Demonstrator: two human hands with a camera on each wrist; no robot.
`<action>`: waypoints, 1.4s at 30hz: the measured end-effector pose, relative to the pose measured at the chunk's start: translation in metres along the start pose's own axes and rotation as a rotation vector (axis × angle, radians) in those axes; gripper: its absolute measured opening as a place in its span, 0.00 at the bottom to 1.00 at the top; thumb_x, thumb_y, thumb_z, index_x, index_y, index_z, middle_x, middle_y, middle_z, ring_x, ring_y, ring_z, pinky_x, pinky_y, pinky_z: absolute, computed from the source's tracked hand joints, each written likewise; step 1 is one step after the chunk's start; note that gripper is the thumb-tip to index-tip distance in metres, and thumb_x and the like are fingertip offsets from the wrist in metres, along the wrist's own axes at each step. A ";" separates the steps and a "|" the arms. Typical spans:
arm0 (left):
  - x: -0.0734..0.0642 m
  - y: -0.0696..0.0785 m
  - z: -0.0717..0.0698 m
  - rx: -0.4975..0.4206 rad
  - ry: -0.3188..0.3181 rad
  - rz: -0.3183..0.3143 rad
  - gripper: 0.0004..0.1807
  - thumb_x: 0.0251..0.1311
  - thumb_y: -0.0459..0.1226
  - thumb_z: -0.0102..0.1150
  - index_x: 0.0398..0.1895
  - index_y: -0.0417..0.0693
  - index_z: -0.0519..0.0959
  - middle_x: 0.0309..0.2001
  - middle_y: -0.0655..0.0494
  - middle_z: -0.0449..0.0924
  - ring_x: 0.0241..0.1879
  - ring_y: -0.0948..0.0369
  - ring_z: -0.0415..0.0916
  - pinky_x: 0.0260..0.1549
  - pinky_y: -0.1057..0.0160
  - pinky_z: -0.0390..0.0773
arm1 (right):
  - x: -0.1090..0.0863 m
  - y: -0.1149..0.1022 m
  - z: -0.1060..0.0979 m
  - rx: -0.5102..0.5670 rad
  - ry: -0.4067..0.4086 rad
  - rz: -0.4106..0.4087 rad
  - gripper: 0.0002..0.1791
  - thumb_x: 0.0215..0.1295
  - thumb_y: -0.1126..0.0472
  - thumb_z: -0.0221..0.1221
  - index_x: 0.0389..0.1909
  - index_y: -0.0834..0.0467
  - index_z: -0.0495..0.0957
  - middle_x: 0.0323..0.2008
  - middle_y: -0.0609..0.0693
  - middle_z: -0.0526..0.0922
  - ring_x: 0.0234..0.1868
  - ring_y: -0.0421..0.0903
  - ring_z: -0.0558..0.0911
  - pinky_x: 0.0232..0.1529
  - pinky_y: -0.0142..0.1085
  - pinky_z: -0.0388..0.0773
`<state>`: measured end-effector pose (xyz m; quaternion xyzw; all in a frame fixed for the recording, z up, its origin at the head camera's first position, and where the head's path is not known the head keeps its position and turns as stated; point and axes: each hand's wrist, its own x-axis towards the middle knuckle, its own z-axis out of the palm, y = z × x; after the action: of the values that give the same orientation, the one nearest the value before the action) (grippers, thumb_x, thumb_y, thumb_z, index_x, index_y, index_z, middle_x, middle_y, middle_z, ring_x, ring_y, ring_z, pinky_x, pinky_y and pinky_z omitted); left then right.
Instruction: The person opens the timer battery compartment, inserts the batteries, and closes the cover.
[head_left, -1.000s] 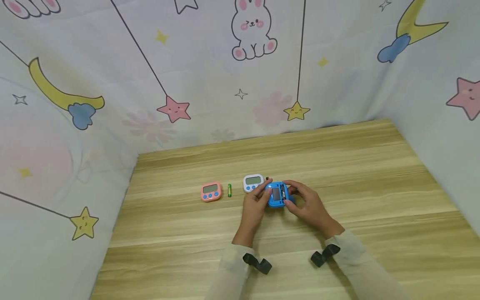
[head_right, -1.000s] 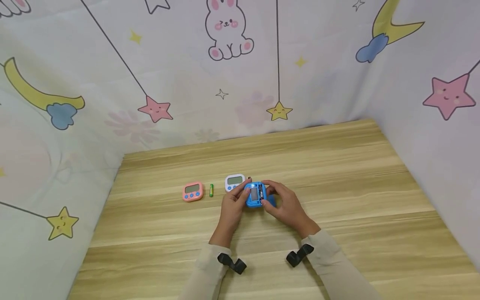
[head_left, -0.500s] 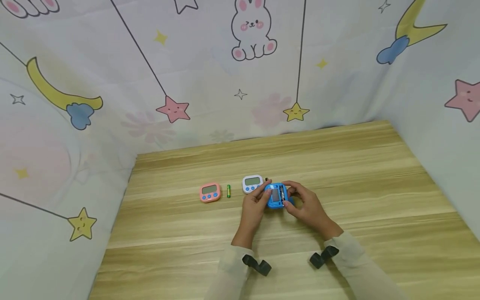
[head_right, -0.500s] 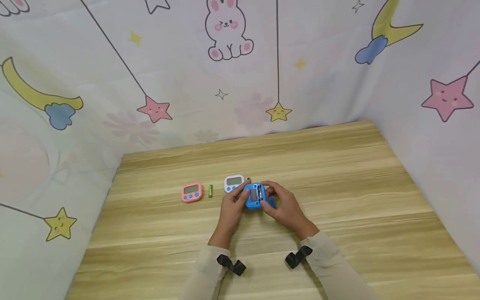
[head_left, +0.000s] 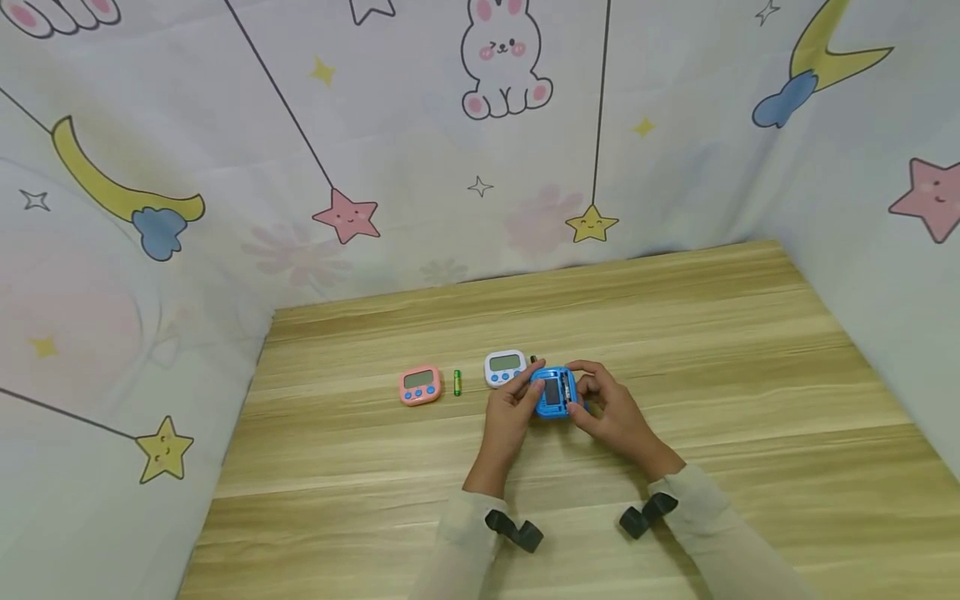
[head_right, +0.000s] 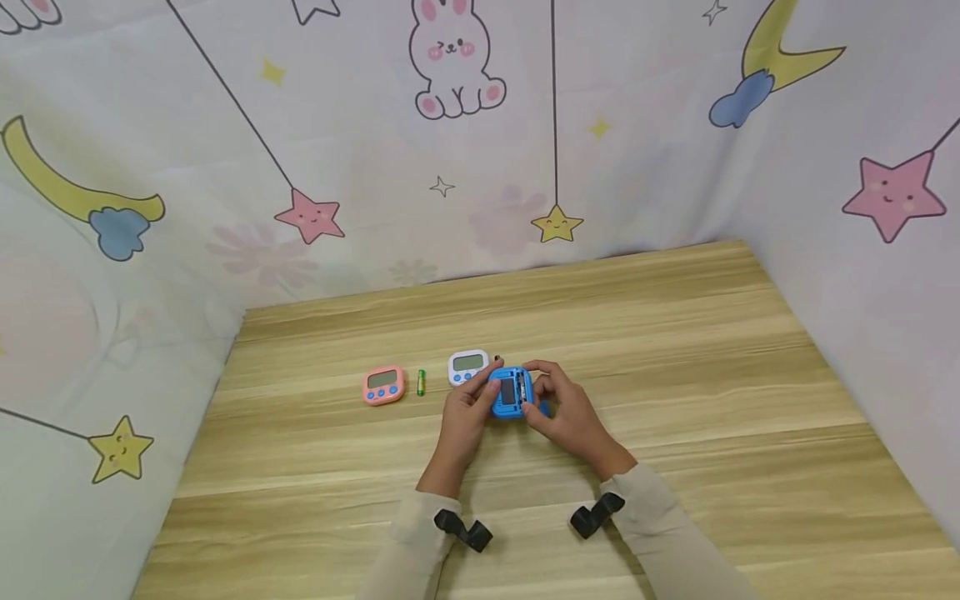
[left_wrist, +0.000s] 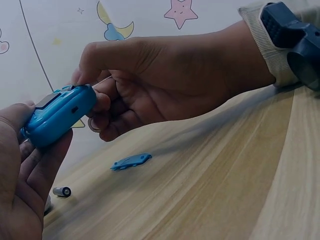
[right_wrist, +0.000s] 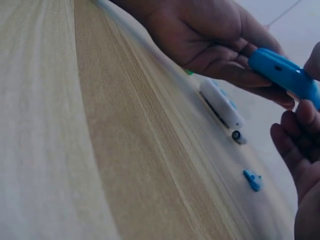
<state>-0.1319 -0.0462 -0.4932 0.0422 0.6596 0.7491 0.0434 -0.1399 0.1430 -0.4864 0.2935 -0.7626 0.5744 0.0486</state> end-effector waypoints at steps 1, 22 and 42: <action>0.000 0.000 0.000 -0.001 -0.001 0.000 0.22 0.71 0.39 0.54 0.64 0.38 0.73 0.56 0.45 0.79 0.56 0.58 0.76 0.49 0.66 0.77 | 0.000 0.000 0.000 0.004 -0.001 0.001 0.28 0.56 0.76 0.60 0.58 0.73 0.64 0.27 0.52 0.74 0.29 0.44 0.73 0.32 0.50 0.75; -0.002 0.002 0.003 0.028 -0.010 -0.002 0.21 0.70 0.37 0.55 0.63 0.39 0.75 0.57 0.45 0.78 0.57 0.59 0.75 0.52 0.66 0.75 | 0.001 0.000 0.002 0.121 -0.050 0.119 0.29 0.51 0.81 0.53 0.55 0.71 0.58 0.24 0.47 0.69 0.25 0.37 0.68 0.25 0.32 0.65; -0.002 0.001 0.003 0.091 0.031 -0.014 0.21 0.69 0.41 0.57 0.62 0.45 0.76 0.55 0.47 0.80 0.54 0.59 0.78 0.50 0.64 0.77 | 0.000 -0.001 0.000 -0.041 -0.006 0.007 0.28 0.51 0.81 0.58 0.56 0.72 0.64 0.23 0.50 0.69 0.22 0.42 0.68 0.23 0.37 0.67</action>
<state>-0.1294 -0.0439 -0.4919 0.0278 0.6938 0.7187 0.0365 -0.1393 0.1428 -0.4853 0.2913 -0.7755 0.5578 0.0503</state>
